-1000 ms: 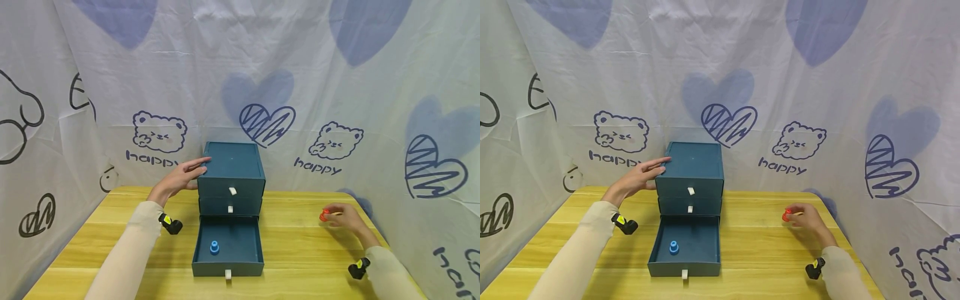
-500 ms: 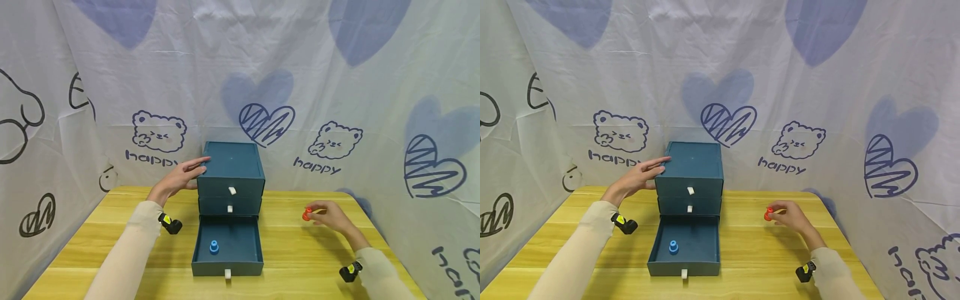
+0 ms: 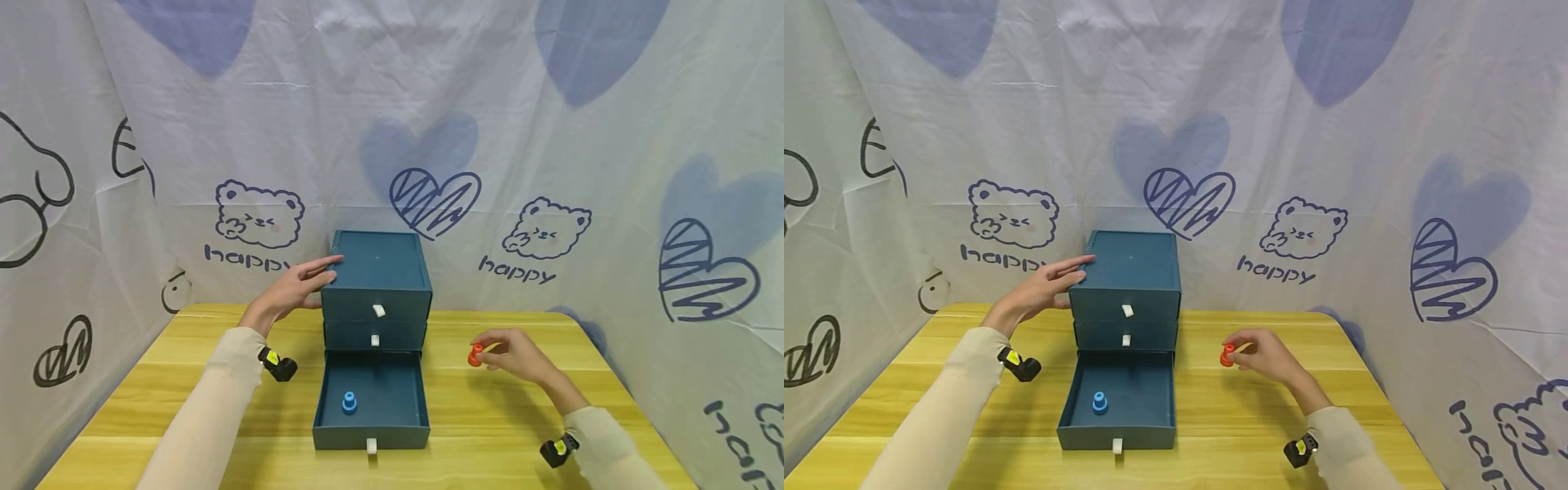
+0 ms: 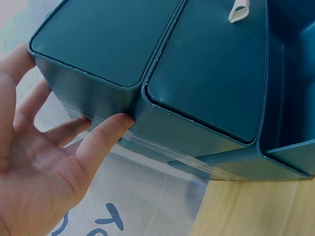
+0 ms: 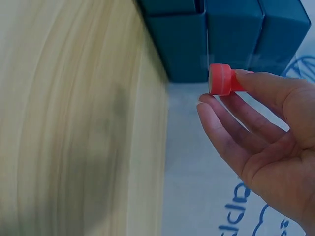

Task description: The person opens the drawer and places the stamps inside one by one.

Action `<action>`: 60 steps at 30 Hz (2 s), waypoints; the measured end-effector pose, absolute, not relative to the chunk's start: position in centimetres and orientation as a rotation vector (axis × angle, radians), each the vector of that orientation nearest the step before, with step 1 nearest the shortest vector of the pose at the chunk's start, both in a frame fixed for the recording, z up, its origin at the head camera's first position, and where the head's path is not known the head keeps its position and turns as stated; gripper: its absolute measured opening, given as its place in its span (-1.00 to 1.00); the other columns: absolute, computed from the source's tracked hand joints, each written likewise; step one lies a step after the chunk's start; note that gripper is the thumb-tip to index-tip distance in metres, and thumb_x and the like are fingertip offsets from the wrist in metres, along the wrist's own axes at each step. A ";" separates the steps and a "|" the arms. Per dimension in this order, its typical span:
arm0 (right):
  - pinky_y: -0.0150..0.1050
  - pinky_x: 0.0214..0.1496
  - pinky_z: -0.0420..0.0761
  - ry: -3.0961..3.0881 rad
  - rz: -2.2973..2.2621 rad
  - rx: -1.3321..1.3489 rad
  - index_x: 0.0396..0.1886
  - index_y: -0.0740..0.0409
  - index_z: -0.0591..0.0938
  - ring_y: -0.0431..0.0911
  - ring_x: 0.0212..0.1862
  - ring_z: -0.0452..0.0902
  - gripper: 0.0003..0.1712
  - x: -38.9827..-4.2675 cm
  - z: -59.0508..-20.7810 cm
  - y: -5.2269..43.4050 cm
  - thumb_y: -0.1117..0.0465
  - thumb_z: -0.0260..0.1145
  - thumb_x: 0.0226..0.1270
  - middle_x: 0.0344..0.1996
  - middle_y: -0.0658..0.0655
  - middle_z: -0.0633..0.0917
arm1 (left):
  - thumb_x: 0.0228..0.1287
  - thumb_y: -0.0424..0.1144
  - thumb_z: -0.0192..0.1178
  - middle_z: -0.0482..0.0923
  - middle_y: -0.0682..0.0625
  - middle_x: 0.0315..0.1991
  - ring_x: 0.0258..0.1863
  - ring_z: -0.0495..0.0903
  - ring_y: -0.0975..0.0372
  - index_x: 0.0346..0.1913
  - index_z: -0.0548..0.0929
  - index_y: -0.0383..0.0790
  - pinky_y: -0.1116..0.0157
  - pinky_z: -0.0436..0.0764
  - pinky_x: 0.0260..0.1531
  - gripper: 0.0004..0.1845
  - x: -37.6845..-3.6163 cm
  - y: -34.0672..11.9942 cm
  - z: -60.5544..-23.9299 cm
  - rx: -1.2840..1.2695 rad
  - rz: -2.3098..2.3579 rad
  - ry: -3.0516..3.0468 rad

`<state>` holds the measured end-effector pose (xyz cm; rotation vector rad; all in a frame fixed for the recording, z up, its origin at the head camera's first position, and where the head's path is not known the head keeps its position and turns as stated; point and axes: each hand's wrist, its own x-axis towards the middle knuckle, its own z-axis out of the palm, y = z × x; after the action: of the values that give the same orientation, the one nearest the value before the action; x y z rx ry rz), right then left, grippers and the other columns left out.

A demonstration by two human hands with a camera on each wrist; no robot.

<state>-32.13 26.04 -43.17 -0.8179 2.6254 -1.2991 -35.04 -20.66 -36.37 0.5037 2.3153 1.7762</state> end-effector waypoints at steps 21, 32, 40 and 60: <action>-0.43 -0.16 0.75 2.636 -1.105 -1.048 0.00 0.25 0.75 -0.11 -0.24 0.76 -0.74 -30.3 -41.8 20.9 0.34 0.45 0.33 -0.12 0.24 0.81 | 0.59 0.06 0.09 -0.07 -0.12 0.70 0.68 -0.05 -0.14 0.62 0.23 0.10 -0.31 0.36 0.41 -0.35 -35.1 -21.1 -35.9 0.504 1.782 2.304; -0.29 -0.10 0.80 2.583 -1.087 -1.068 -0.01 0.22 0.76 -0.07 -0.22 0.75 -0.75 -29.8 -42.1 18.6 0.29 0.45 0.34 -0.14 0.19 0.81 | 0.58 0.07 0.09 -0.08 -0.13 0.70 0.68 -0.06 -0.17 0.62 0.22 0.09 -0.31 0.37 0.40 -0.34 -35.1 -20.9 -36.3 0.495 1.778 2.307; -0.40 -0.11 0.77 2.561 -1.040 -1.086 -0.05 0.11 0.78 -0.09 -0.21 0.76 -0.80 -29.7 -42.1 17.2 0.28 0.45 0.35 -0.16 0.12 0.81 | 0.59 0.06 0.08 -0.08 -0.14 0.70 0.68 -0.06 -0.16 0.63 0.22 0.07 -0.30 0.39 0.39 -0.35 -35.1 -20.7 -36.3 0.500 1.781 2.300; -0.44 -0.05 0.73 2.544 -0.923 -1.140 -0.06 0.07 0.78 -0.25 -0.22 0.71 -0.81 -30.3 -41.8 14.3 0.28 0.45 0.35 -0.14 0.06 0.81 | 0.58 0.06 0.10 -0.07 -0.13 0.70 0.68 -0.05 -0.15 0.62 0.23 0.09 -0.29 0.38 0.40 -0.35 -35.1 -20.6 -36.4 0.498 1.782 2.301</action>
<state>-30.25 14.32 -41.82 -1.1400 2.5444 -0.9232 -35.11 -20.64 -36.39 0.4978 2.3011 1.7819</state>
